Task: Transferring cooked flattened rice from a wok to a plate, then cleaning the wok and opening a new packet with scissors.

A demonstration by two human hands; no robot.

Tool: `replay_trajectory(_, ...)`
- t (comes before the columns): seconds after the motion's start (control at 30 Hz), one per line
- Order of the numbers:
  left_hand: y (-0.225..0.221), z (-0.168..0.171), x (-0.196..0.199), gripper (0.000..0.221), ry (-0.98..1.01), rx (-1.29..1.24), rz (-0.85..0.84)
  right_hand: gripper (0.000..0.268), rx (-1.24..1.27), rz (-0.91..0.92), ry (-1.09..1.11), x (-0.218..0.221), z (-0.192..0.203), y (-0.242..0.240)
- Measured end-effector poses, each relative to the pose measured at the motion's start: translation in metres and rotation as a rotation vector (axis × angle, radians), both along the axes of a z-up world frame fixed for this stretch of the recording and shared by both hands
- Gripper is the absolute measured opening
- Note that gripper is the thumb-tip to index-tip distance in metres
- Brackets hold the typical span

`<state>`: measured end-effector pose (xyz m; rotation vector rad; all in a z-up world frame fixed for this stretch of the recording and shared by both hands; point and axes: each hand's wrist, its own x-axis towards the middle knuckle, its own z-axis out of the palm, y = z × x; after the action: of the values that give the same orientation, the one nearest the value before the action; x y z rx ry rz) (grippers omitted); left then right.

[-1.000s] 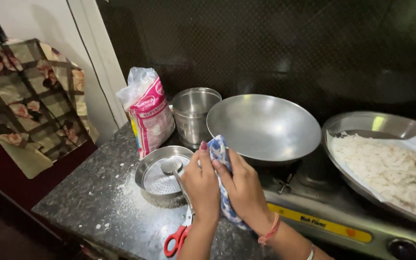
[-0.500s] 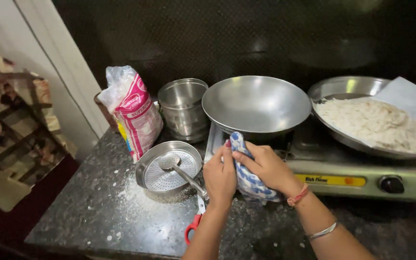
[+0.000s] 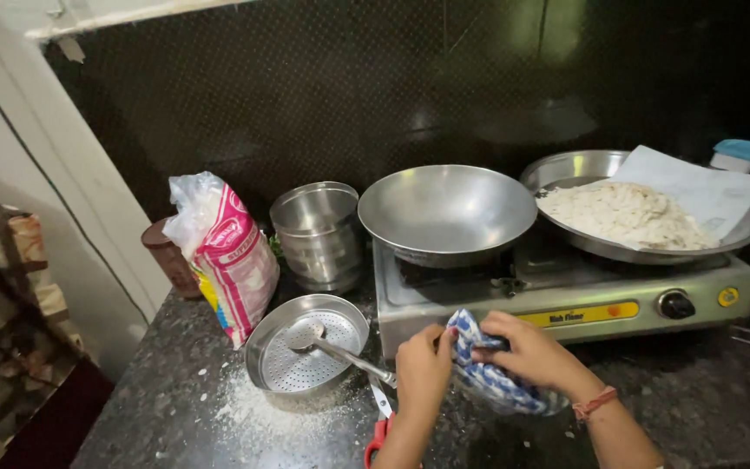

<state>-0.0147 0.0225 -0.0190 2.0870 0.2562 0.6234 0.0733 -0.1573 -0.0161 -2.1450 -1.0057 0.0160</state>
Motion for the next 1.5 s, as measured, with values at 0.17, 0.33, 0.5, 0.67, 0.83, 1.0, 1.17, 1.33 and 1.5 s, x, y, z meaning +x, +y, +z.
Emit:
replay_trajectory(0.17, 0.013, -0.024, -0.001, 0.021, 0.058, -0.012, -0.038, 0.049, 0.038, 0.130, -0.105, 0.006, -0.038, 0.002)
replay_trajectory(0.33, 0.026, -0.043, -0.009, 0.017, 0.163, -0.006, -0.085, 0.035, -0.394, -0.205, -0.112, -0.010, -0.070, 0.023)
replay_trajectory(0.5, 0.041, -0.041, -0.018, 0.016, 0.275, 0.015, -0.062, 0.031, -0.488, -0.366, -0.022, -0.017, -0.096, 0.027)
replay_trajectory(0.67, 0.051, -0.037, -0.023, 0.018, 0.311, 0.029, -0.016, 0.027, -0.277, -0.455, -0.147, -0.009, -0.090, 0.029)
replay_trajectory(0.83, 0.049, -0.029, -0.017, 0.024, 0.320, 0.038, -0.039, 0.039, -0.611, -0.439, 0.095, 0.003, -0.088, 0.026)
replay_trajectory(1.0, 0.047, -0.026, 0.002, 0.028, 0.297, 0.022, -0.109, 0.032, -0.483, -0.363, -0.015, 0.029, -0.096, 0.012)
replay_trajectory(1.17, 0.035, -0.025, 0.011, 0.029, 0.236, -0.028, -0.189, 0.042, -0.452, -0.285, 0.045, 0.044, -0.096, -0.001)
replay_trajectory(1.33, 0.028, -0.020, 0.014, 0.037, 0.358, -0.042, -0.261, 0.041, -0.203, -0.311, 0.225, 0.078, -0.089, -0.042)
replay_trajectory(1.5, 0.030, -0.017, 0.012, 0.039, 0.337, -0.082, -0.286, 0.033, -0.215, -0.589, 0.107, 0.103, -0.009, -0.094)
